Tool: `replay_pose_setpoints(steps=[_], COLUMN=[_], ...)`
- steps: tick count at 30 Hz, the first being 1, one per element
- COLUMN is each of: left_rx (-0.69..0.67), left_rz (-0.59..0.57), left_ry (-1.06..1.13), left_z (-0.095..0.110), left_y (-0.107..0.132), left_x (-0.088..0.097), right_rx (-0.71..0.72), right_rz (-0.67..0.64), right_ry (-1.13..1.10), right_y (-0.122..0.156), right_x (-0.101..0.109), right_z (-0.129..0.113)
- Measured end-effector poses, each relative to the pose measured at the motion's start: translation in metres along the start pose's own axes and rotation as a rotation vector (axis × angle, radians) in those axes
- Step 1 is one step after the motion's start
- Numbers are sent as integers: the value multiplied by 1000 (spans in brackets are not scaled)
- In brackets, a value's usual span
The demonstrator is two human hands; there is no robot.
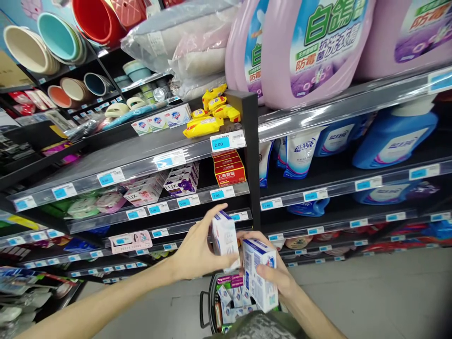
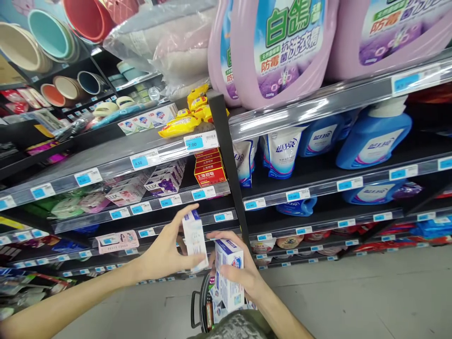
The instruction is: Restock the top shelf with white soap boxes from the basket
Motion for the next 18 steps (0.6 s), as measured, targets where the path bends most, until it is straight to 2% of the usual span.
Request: replay_pose_setpoints(steps=[2, 5, 8, 11, 14, 16, 18], left_rx=[41, 77, 86, 71, 56, 2, -85], left_rz=[104, 184, 158, 86, -14, -34, -7], left_ry=[253, 577, 753, 815, 665, 375, 3], left_z=[0, 0, 0, -4, -10, -9, -4], left_y=[-2, -8, -14, -18, -21, -21, -18], left_x=[3, 2, -6, -12, -3, 11, 25], right_rx=[11, -109, -213, -205, -178, -186, -209], right_rz=[-6, -27, 24, 100, 138, 144, 139], right_ry=[205, 520, 708, 737, 639, 581, 557], right_y=[5, 14, 14, 8, 6, 8, 12], right_x=[-2, -11, -18, -18, -12, -6, -3], right_z=[-5, -7, -4, -3, -7, -10, -12])
Point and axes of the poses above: each hand's wrist, its own y-axis away from the middle knuckle, its own x-axis out of the back of the hand, z = x × y, the point moved 2 cm from there along -y, towards the middle knuckle, and after that the axes turned 14 degrees about -z, right-handed, at the moved point
